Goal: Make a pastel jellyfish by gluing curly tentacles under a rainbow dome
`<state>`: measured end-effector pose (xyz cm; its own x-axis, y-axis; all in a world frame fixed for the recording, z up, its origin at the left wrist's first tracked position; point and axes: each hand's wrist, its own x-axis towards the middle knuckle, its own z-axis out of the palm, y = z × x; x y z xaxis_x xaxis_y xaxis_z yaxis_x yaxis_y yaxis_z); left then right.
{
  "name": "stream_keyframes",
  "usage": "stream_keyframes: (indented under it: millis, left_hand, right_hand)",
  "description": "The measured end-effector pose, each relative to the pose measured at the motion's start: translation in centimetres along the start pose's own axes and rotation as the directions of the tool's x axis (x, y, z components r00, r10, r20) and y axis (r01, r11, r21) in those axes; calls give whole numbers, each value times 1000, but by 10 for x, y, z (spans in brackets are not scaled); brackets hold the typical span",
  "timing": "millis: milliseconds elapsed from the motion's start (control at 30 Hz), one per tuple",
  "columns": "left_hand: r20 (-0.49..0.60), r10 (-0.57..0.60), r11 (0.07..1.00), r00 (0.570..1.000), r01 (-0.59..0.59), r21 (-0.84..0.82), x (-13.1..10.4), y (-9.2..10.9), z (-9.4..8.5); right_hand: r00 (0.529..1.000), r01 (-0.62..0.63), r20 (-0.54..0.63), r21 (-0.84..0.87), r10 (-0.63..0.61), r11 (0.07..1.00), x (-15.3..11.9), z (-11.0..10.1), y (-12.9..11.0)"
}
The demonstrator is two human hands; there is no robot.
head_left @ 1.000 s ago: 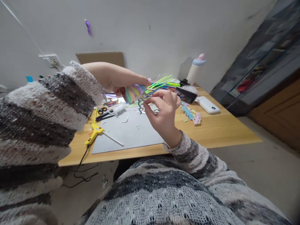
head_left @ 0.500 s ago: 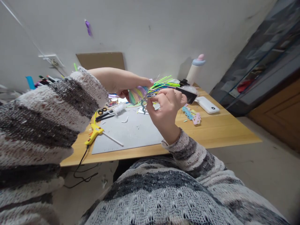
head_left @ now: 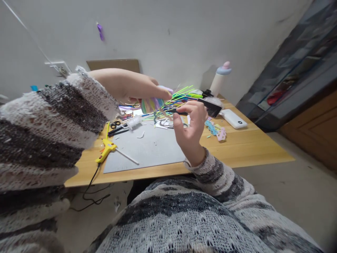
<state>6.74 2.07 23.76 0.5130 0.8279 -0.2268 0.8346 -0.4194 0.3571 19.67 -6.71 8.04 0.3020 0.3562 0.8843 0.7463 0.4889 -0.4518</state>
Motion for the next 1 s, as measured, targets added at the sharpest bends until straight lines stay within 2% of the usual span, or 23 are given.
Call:
stream_keyframes:
  millis: [133, 300, 367, 467, 567, 633, 700, 767, 900, 1000]
  left_hand:
    - [54, 5, 985, 999, -14, 170, -4, 8, -1]
    - [53, 3, 986, 999, -11, 166, -1, 6, 0]
    - [70, 8, 997, 997, -13, 79, 0, 3, 1]
    - [122, 50, 991, 991, -35, -128, 0, -3, 3]
    - [190, 98, 943, 977, -30, -331, -1, -11, 7]
    - [244, 113, 888, 963, 12, -460, -3, -17, 10]
    - [270, 101, 815, 957, 76, -574, -6, -24, 15]
    - [285, 109, 745, 952, 111, -657, -9, -33, 23]
    - [253, 225, 643, 941, 52, -764, -12, -56, 47]
    - [195, 259, 547, 946, 23, -837, -10, -73, 73]
  right_hand:
    - [995, -44, 85, -11, 45, 999, 11, 4, 0]
    - [992, -73, 111, 50, 68, 996, 15, 8, 7]
    - [986, -114, 138, 121, 97, 986, 17, 7, 13]
    - [954, -218, 265, 283, 143, 934, 23, 3, 21]
    - [874, -392, 451, 432, 182, 812, 31, 0, 25]
    - [827, -463, 536, 476, 171, 748, 37, -3, 25]
    - [824, -439, 552, 474, 131, 763, 42, -6, 23]
    - [848, -356, 522, 436, 90, 827, 45, -9, 19]
    - [866, -232, 500, 377, 14, 897, 43, -15, 11]
    - [833, -241, 553, 366, -2, 899, 33, -14, 12]
